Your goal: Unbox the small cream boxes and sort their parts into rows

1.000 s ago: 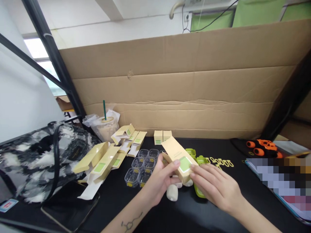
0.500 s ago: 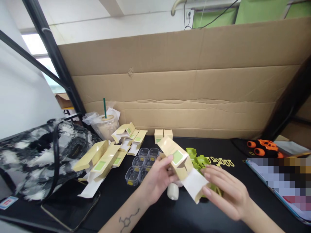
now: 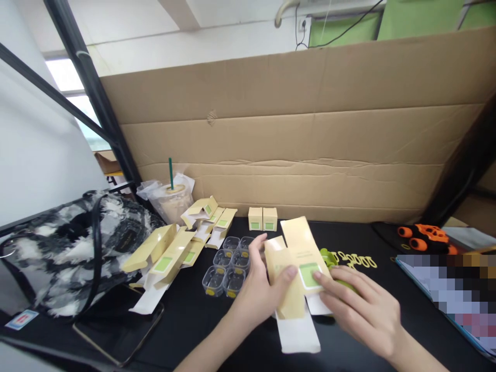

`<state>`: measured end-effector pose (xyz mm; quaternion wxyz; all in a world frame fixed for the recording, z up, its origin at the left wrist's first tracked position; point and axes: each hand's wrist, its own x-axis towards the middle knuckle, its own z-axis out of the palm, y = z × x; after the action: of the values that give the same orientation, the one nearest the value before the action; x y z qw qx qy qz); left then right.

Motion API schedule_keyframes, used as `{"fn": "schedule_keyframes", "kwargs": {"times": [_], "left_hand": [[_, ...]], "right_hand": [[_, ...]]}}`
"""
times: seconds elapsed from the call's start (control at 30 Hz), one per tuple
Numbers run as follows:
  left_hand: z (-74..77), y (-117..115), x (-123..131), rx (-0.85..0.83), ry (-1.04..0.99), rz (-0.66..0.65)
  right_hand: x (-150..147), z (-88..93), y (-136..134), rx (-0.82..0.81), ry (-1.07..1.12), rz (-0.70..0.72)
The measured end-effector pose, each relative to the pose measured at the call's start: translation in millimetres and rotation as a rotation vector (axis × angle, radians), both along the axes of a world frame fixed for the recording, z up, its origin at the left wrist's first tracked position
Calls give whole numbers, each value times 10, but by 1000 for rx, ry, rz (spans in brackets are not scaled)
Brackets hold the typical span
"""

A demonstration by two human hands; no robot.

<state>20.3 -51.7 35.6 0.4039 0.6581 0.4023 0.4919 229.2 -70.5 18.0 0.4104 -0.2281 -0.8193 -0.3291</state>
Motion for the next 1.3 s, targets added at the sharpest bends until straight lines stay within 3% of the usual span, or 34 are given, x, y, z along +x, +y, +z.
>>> {"fn": "schedule_keyframes", "kwargs": {"times": [0.07,0.13,0.23,0.37,0.47,0.57,0.63,0.7,0.83,1.03,1.3], "left_hand": [[62,-87,-70,359,249,29],[134,-197,-101,675,481,-72],[206,-326,-64,980,731,-85],[247,-309,-122,1176,807,74],[329,-139,-391,1281,827,160],[450,155,-750,1362,917,352],[507,393,-951,1253,1076,429],[516,625,-1083,1034,1262,434],[392,891,-1140,836,1397,388],[183,802,-1084,610,1458,440],[202,826,-1166,409,1432,471]], "right_hand": [[15,12,27,16,25,-36],[16,33,54,9,47,-60],[-4,50,73,13,56,-66],[-35,22,66,45,38,-42],[-40,-11,65,59,144,-29],[-31,-25,76,47,214,-41],[-24,-24,83,29,225,-42],[-17,-24,83,24,215,-36],[-7,-23,67,49,144,-32],[-30,11,47,61,121,-8],[-55,29,20,37,146,-4]]}}
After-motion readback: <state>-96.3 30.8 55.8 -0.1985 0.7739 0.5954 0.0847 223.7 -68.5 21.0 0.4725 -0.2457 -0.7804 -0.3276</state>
